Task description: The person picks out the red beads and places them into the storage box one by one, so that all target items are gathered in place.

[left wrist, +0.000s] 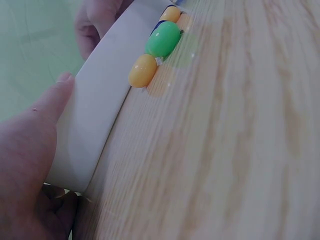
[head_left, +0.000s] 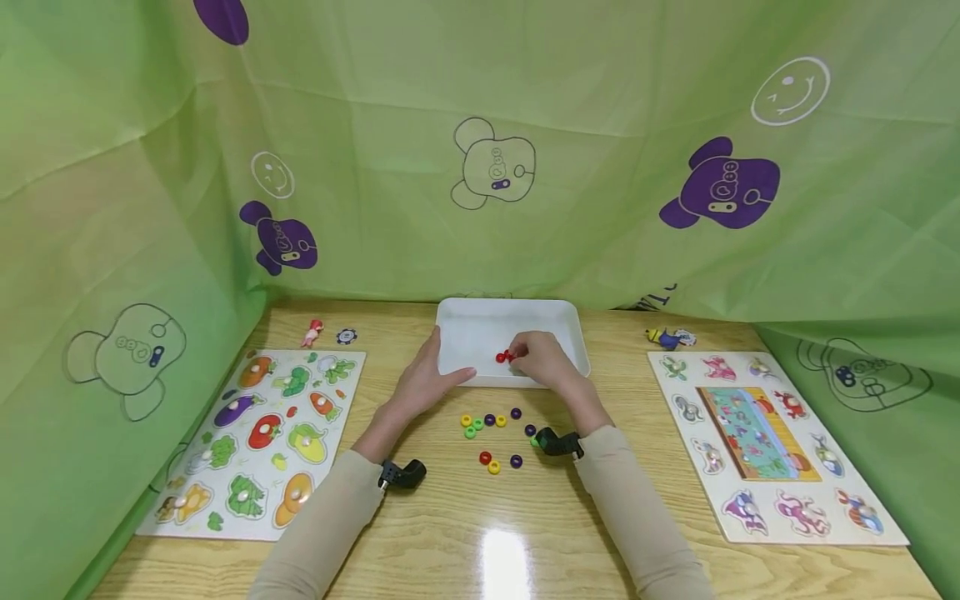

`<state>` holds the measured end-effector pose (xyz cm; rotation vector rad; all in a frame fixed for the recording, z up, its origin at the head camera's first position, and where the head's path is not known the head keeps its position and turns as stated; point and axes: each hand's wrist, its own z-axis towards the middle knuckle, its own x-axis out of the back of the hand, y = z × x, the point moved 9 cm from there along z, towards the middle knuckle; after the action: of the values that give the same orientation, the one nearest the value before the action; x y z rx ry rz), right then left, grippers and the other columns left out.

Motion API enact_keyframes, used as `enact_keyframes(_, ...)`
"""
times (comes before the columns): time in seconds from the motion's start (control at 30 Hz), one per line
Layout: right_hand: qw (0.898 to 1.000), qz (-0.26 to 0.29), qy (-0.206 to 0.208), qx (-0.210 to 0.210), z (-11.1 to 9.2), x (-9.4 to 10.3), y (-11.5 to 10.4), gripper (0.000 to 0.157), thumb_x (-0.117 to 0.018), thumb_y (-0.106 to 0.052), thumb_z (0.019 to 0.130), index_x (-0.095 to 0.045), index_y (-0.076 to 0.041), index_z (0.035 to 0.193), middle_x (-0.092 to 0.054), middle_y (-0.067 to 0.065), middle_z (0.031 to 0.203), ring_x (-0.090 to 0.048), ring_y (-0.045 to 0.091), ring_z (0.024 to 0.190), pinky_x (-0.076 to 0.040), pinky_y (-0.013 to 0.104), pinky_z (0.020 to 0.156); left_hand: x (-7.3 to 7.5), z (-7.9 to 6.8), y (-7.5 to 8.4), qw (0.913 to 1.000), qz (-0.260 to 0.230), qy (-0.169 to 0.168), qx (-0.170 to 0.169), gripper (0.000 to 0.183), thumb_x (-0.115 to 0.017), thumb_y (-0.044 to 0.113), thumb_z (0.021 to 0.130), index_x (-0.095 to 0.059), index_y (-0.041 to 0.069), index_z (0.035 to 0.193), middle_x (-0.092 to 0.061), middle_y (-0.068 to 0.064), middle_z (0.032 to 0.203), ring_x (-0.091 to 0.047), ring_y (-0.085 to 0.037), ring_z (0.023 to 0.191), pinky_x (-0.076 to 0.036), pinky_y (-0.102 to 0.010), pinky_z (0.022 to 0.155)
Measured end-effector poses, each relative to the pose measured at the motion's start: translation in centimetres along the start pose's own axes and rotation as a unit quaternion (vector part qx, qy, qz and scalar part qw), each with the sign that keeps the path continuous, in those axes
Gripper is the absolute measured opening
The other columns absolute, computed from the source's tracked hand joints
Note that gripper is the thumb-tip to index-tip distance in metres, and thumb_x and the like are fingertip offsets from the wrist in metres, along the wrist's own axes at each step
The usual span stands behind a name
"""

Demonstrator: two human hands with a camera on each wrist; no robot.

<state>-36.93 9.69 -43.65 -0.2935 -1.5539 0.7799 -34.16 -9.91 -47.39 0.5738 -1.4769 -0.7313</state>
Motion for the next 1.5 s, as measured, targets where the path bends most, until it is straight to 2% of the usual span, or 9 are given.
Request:
enact_keyframes(0.2, 0.999, -0.017, -0.012, 0.037, -1.4, 1.1, -1.7, 0.013, -0.066, -0.009, 0.082, -0.07, -0.007, 0.094, -0.064, 0.001, 0.083, -0.054, 0.016, 0.076, -0.046, 0.027, 0.067, -0.2, 0.1, 0.1, 1.0, 0.002, 0.002, 0.001, 0.11, -0.062, 0.066, 0.073, -0.002, 0.015, 0.15, -0.01, -0.01, 0.157, -0.016, -0.029, 0.144, -0.023, -0.051, 0.113)
enact_keyframes(0.4, 0.995, -0.024, -0.051, 0.082, -4.6, 1.2, -4.4, 0.012, -0.069, -0.013, 0.082, -0.07, -0.01, 0.093, -0.064, -0.004, 0.081, -0.054, 0.012, 0.072, -0.047, 0.026, 0.065, -0.3, 0.1, 0.0, 1.0, 0.006, 0.002, -0.003, 0.112, -0.059, 0.07, 0.072, -0.001, 0.015, 0.15, -0.01, -0.009, 0.157, -0.017, -0.029, 0.143, -0.024, -0.051, 0.113)
enact_keyframes(0.5, 0.989, -0.029, -0.087, 0.113, -6.4, 0.1, -5.7, 0.008, -0.068, -0.012, 0.083, -0.069, -0.013, 0.091, -0.063, -0.006, 0.077, -0.054, 0.01, 0.068, -0.047, 0.025, 0.062, -0.2, 0.1, -0.1, 0.9999, 0.007, 0.003, -0.007, 0.113, -0.058, 0.072, 0.071, -0.001, 0.015, 0.15, -0.009, -0.01, 0.158, -0.016, -0.029, 0.144, -0.023, -0.051, 0.113)
enact_keyframes(0.63, 0.975, -0.041, -0.153, 0.154, -8.7, -2.1, -7.0, 0.007, -0.066, -0.015, 0.084, -0.069, -0.015, 0.091, -0.061, -0.009, 0.075, -0.053, 0.007, 0.065, -0.047, 0.022, 0.059, 0.0, 0.0, -0.1, 0.9999, 0.005, 0.01, -0.01, 0.114, -0.058, 0.074, 0.07, -0.002, 0.015, 0.15, -0.011, -0.01, 0.157, -0.017, -0.029, 0.143, -0.024, -0.051, 0.113)
enact_keyframes(0.8, 0.962, -0.074, -0.198, 0.173, -10.7, -4.2, -7.7, 0.007, -0.068, -0.02, 0.083, -0.069, -0.019, 0.089, -0.057, -0.012, 0.071, -0.05, 0.004, 0.064, -0.044, 0.019, 0.058, 0.0, 0.0, 0.0, 0.9999, 0.004, 0.006, -0.012, 0.115, -0.056, 0.076, 0.069, -0.001, 0.014, 0.15, -0.01, -0.009, 0.157, -0.016, -0.028, 0.144, -0.024, -0.051, 0.113)
enact_keyframes(1.03, 0.952, -0.078, -0.215, 0.202, -11.7, -6.1, -8.2, 0.004, -0.07, -0.022, 0.082, -0.069, -0.023, 0.085, -0.059, -0.015, 0.072, -0.048, 0.0, 0.064, -0.043, 0.015, 0.058, -0.1, -0.1, 0.0, 1.0, 0.006, -0.003, -0.005, 0.115, -0.056, 0.076, 0.069, -0.001, 0.015, 0.15, -0.009, -0.009, 0.158, -0.014, -0.027, 0.144, -0.023, -0.05, 0.114)
enact_keyframes(1.13, 0.951, -0.077, -0.218, 0.203, -11.9, -6.5, -8.3, 0.004, -0.069, -0.021, 0.082, -0.069, -0.024, 0.086, -0.062, -0.016, 0.075, -0.05, -0.001, 0.065, -0.045, 0.015, 0.06, 0.0, -0.1, 0.0, 1.0, 0.006, -0.003, -0.006, 0.116, -0.056, 0.077, 0.069, -0.001, 0.016, 0.15, -0.009, -0.009, 0.158, -0.014, -0.027, 0.144, -0.023, -0.051, 0.113)
enact_keyframes(1.33, 0.953, -0.088, -0.204, 0.208, -12.0, -6.6, -8.8, 0.001, -0.069, -0.025, 0.083, -0.069, -0.025, 0.083, -0.058, -0.017, 0.07, -0.048, -0.001, 0.063, -0.043, 0.015, 0.056, 0.0, 0.0, -0.1, 0.9999, 0.006, -0.003, -0.009, 0.116, -0.056, 0.076, 0.068, 0.0, 0.016, 0.15, -0.009, -0.009, 0.158, -0.014, -0.028, 0.144, -0.024, -0.052, 0.113)
enact_keyframes(1.5, 0.947, -0.12, -0.184, 0.235, -12.4, -7.0, -9.7, 0.004, -0.069, -0.028, 0.082, -0.067, -0.025, 0.082, -0.056, -0.017, 0.072, -0.047, -0.001, 0.066, -0.041, 0.013, 0.058, 0.1, -0.2, 0.1, 1.0, 0.004, -0.001, -0.007, 0.115, -0.057, 0.075, 0.069, 0.0, 0.016, 0.15, -0.009, -0.009, 0.158, -0.015, -0.028, 0.144, -0.024, -0.052, 0.113)
